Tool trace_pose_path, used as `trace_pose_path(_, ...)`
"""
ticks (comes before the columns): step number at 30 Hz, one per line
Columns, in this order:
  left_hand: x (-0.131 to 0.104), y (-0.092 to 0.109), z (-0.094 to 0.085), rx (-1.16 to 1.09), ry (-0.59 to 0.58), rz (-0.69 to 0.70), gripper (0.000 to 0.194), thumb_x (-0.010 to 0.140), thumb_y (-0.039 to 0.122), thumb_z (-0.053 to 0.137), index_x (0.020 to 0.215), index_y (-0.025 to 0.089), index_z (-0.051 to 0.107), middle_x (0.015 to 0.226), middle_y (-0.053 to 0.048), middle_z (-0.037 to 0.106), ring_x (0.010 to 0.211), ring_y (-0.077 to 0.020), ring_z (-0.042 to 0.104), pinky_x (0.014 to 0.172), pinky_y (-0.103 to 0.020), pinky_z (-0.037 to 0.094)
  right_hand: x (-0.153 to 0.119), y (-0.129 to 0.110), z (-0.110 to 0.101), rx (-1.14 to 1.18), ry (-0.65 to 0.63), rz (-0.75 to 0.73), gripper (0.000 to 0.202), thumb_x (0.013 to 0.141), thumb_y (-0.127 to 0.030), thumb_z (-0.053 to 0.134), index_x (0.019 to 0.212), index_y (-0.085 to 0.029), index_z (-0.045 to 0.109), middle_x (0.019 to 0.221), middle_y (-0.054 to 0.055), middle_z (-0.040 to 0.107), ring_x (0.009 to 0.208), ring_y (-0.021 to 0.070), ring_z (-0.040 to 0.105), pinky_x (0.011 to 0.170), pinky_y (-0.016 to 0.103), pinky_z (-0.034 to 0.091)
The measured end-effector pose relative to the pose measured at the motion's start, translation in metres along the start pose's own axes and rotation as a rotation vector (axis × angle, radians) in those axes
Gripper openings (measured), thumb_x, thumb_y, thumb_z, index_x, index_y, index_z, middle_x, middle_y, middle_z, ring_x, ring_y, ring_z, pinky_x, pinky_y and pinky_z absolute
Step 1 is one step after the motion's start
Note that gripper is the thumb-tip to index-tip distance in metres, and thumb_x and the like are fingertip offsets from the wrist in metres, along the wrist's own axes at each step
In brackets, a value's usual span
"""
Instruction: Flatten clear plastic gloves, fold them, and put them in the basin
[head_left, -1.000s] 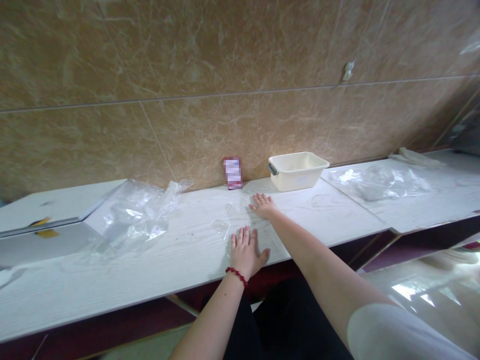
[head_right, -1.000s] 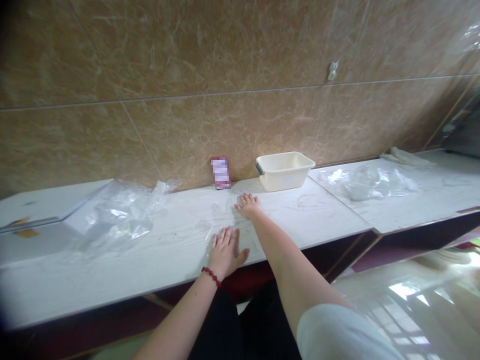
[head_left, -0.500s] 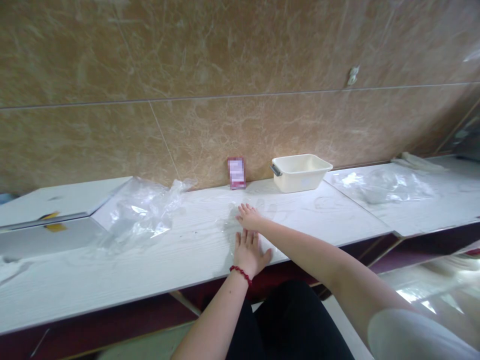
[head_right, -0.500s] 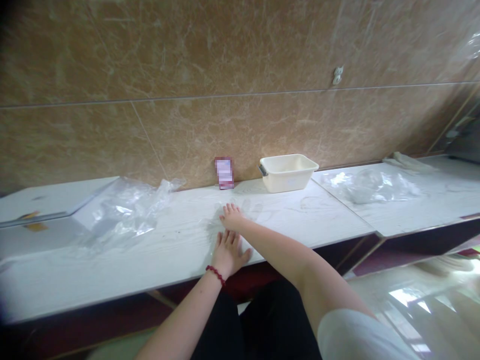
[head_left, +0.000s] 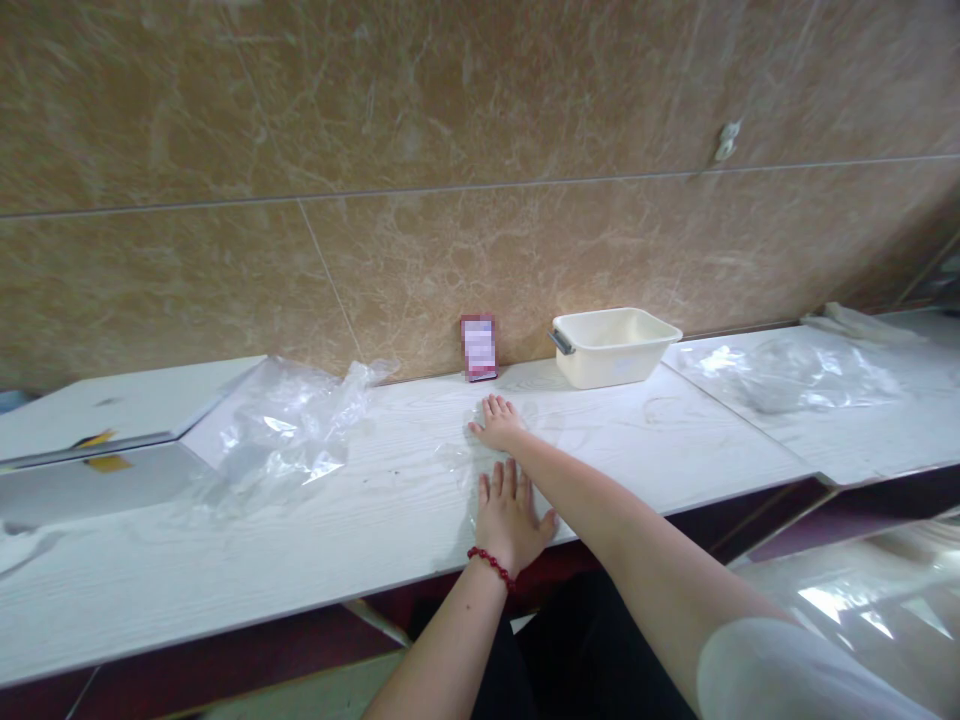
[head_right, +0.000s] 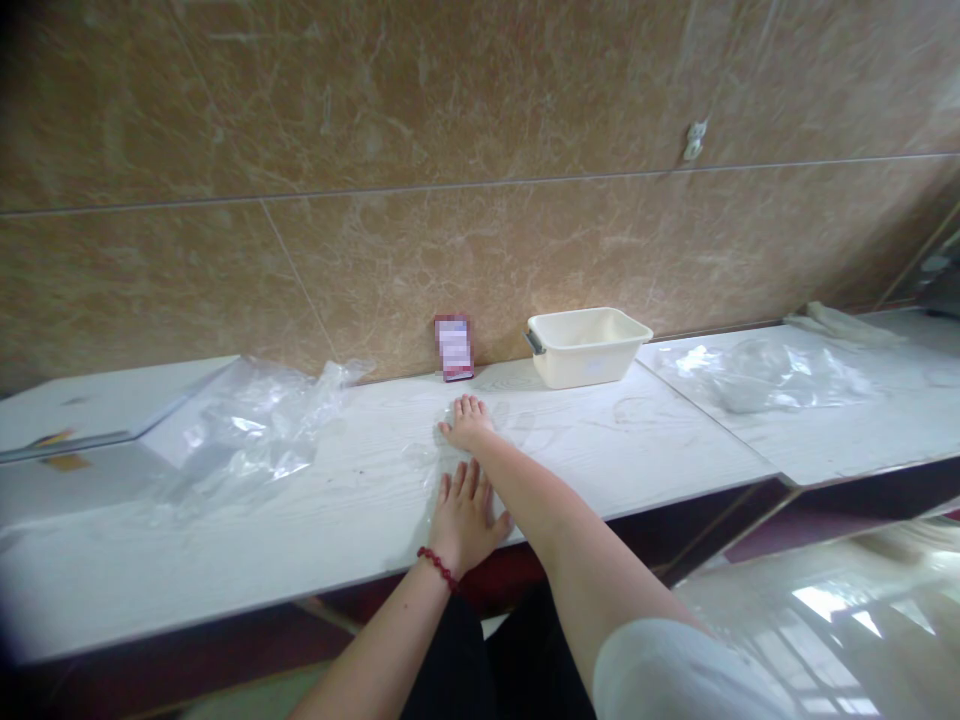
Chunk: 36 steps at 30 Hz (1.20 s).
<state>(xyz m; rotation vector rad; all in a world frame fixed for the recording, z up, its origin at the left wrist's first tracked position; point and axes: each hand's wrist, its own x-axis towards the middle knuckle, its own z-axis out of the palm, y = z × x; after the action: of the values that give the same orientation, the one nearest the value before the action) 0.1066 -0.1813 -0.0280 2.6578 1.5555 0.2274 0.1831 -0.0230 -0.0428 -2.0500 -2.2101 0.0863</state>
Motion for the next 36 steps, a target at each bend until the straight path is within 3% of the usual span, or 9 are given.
trace_pose_path(8, -0.002, -0.002, -0.002, -0.014, 0.008, 0.018, 0.070, 0.073, 0.057, 0.017, 0.128, 0.014, 0.024, 0.136, -0.008, 0.018, 0.123, -0.0296, 0.008, 0.098, -0.046, 0.003, 0.018, 0.000, -0.006, 0.006, -0.051, 0.029, 0.070, 0.078, -0.055, 0.012, 0.131, -0.010, 0.011, 0.137, 0.011, 0.007, 0.124, 0.0221, 0.003, 0.097, 0.038, 0.004)
trace_pose_path(14, -0.003, -0.001, -0.004, -0.005, 0.023, 0.008, 0.071, 0.073, 0.057, 0.018, 0.128, 0.013, 0.025, 0.135, -0.009, 0.020, 0.123, -0.0292, 0.010, 0.098, -0.046, 0.004, 0.022, -0.001, -0.016, 0.027, -0.032, 0.028, 0.062, 0.081, -0.047, 0.018, 0.130, -0.009, 0.017, 0.136, 0.013, 0.010, 0.124, 0.0224, 0.007, 0.097, 0.038, 0.006)
trace_pose_path(18, -0.002, -0.002, -0.002, -0.031, 0.031, 0.003, 0.074, 0.072, 0.060, 0.015, 0.128, 0.012, 0.025, 0.135, -0.010, 0.021, 0.123, -0.0289, 0.010, 0.098, -0.046, 0.005, 0.005, -0.010, -0.023, 0.052, 0.052, -0.088, 0.056, 0.083, -0.040, 0.018, 0.129, -0.007, 0.021, 0.136, 0.012, 0.013, 0.124, 0.0214, 0.006, 0.098, 0.037, 0.007)
trace_pose_path(23, -0.001, 0.000, -0.004, -0.030, 0.044, -0.011, 0.075, 0.071, 0.060, 0.018, 0.126, 0.009, 0.030, 0.128, -0.013, 0.034, 0.122, -0.0296, 0.015, 0.098, -0.045, 0.004, -0.038, -0.031, -0.023, 0.102, -0.133, -0.075, 0.062, 0.081, -0.046, 0.020, 0.126, -0.004, 0.027, 0.133, 0.016, 0.021, 0.122, 0.0272, 0.016, 0.096, 0.040, 0.017)
trace_pose_path(27, -0.001, 0.002, -0.011, -0.021, 0.112, -0.041, 0.077, 0.069, 0.060, 0.025, 0.128, 0.010, 0.024, 0.130, -0.013, 0.030, 0.121, -0.0345, 0.011, 0.096, -0.049, 0.002, -0.063, -0.041, -0.021, 0.113, -0.223, -0.122, 0.067, 0.080, -0.048, 0.021, 0.128, -0.002, 0.022, 0.134, 0.017, 0.016, 0.123, 0.0264, 0.014, 0.097, 0.039, 0.016)
trace_pose_path(31, -0.002, 0.003, -0.016, -0.005, 0.050, -0.037, 0.077, 0.070, 0.058, 0.027, 0.130, 0.010, 0.019, 0.133, -0.012, 0.025, 0.121, -0.0369, 0.006, 0.094, -0.051, 0.000, -0.062, -0.044, -0.017, 0.088, -0.189, -0.103, 0.071, 0.078, -0.052, 0.021, 0.129, -0.004, 0.018, 0.136, 0.014, 0.010, 0.124, 0.0243, 0.007, 0.098, 0.040, 0.010)
trace_pose_path(36, -0.003, 0.002, -0.018, 0.016, -0.049, 0.016, 0.069, 0.073, 0.052, 0.026, 0.130, 0.014, 0.019, 0.132, -0.010, 0.027, 0.121, -0.0348, 0.010, 0.094, -0.050, 0.000, -0.040, -0.045, -0.008, 0.085, -0.122, -0.087, 0.073, 0.078, -0.054, 0.014, 0.129, -0.001, 0.017, 0.135, 0.015, 0.011, 0.124, 0.0235, 0.007, 0.099, 0.038, 0.007)
